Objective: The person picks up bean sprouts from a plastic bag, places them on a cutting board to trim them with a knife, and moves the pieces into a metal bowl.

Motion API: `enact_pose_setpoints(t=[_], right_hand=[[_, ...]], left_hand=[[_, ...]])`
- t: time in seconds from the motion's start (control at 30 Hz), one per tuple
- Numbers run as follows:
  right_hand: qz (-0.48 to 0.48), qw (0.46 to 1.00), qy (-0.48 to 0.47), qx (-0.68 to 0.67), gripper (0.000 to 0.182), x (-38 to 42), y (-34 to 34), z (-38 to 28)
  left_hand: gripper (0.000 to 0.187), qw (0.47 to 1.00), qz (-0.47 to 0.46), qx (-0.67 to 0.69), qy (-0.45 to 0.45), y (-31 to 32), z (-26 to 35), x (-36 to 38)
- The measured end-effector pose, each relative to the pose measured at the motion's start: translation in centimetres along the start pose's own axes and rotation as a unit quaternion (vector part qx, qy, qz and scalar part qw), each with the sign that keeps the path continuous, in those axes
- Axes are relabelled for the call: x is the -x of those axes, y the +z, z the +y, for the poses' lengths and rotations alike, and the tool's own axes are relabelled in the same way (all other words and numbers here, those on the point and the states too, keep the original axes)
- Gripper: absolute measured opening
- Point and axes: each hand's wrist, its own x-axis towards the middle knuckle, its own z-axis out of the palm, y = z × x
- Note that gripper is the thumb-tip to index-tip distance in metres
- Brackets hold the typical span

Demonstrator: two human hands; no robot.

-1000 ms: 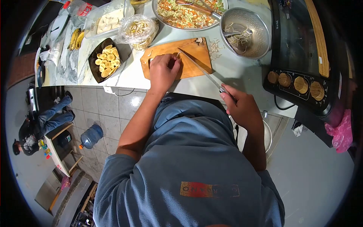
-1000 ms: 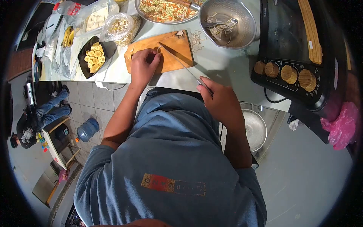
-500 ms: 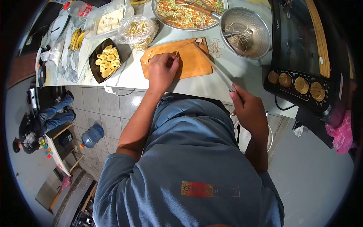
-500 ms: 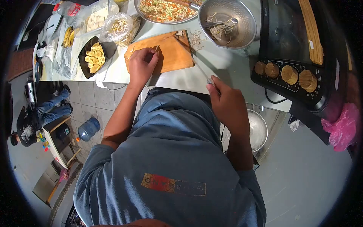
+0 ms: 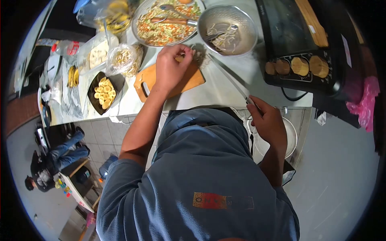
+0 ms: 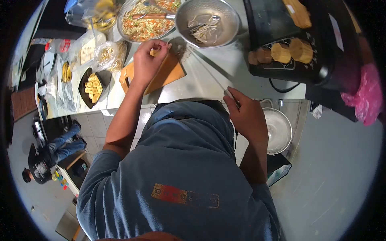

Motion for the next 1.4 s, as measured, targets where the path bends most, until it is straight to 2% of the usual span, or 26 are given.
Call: enact_pose_setpoints(t=[0.1, 0.23, 0.33, 0.5, 0.6, 0.67, 0.73, 0.9, 0.93, 1.0, 1.2, 1.3, 1.4], right_hand=[[0.019, 0.999, -0.015, -0.026, 0.041, 0.5, 0.5, 1.9], [0.024, 0.999, -0.021, -0.039, 0.041, 1.3, 0.4, 3.3], [0.012, 0.998, -0.007, -0.055, 0.043, 1.4, 0.1, 3.5], [0.001, 0.998, -0.024, -0.061, 0.043, 0.7, -0.1, 2.5], [-0.029, 0.997, -0.041, -0.056, 0.042, -0.4, 0.1, 1.5], [-0.048, 0.996, -0.055, -0.058, 0.04, -1.1, 0.1, 0.9], [-0.081, 0.993, -0.08, -0.042, 0.039, -1.7, 0.0, 0.0], [-0.106, 0.987, -0.117, -0.001, 0.041, -3.3, 0.5, -2.0], [-0.103, 0.986, -0.129, 0.009, 0.043, -3.5, 0.7, -2.4], [-0.118, 0.984, -0.131, 0.021, 0.043, -4.0, 0.9, -3.3], [-0.149, 0.977, -0.147, 0.045, 0.043, -4.8, 1.7, -5.3], [-0.155, 0.975, -0.147, 0.054, 0.043, -4.9, 1.9, -6.0], [-0.159, 0.974, -0.151, 0.056, 0.044, -5.2, 1.9, -5.8]], left_hand=[[0.02, 0.999, -0.022, -0.011, 0.049, 1.7, 0.8, -2.7], [0.026, 0.997, -0.046, -0.028, 0.063, 3.4, 1.3, -4.7], [0.022, 0.997, -0.035, -0.005, 0.067, 3.4, 1.4, -5.0], [0.018, 1.0, -0.011, -0.017, -0.012, 0.6, 0.4, -3.9], [0.016, 0.998, 0.012, -0.062, -0.018, -2.3, 0.2, -3.0], [0.014, 0.997, 0.04, -0.058, -0.005, -4.3, -1.0, -2.6], [0.015, 0.993, 0.076, -0.068, -0.06, -6.8, -1.5, -2.3], [0.021, 0.97, 0.158, -0.173, -0.069, -13.6, -4.5, -1.9], [0.022, 0.965, 0.161, -0.168, -0.117, -14.7, -4.7, -1.3], [0.023, 0.959, 0.158, -0.18, -0.153, -16.3, -5.8, -0.4], [0.024, 0.961, 0.158, -0.183, -0.132, -17.1, -5.8, 2.0], [0.033, 0.935, 0.218, -0.166, -0.223, -16.5, -5.1, 2.9], [0.034, 0.926, 0.22, -0.143, -0.273, -15.1, -7.1, 5.0]])
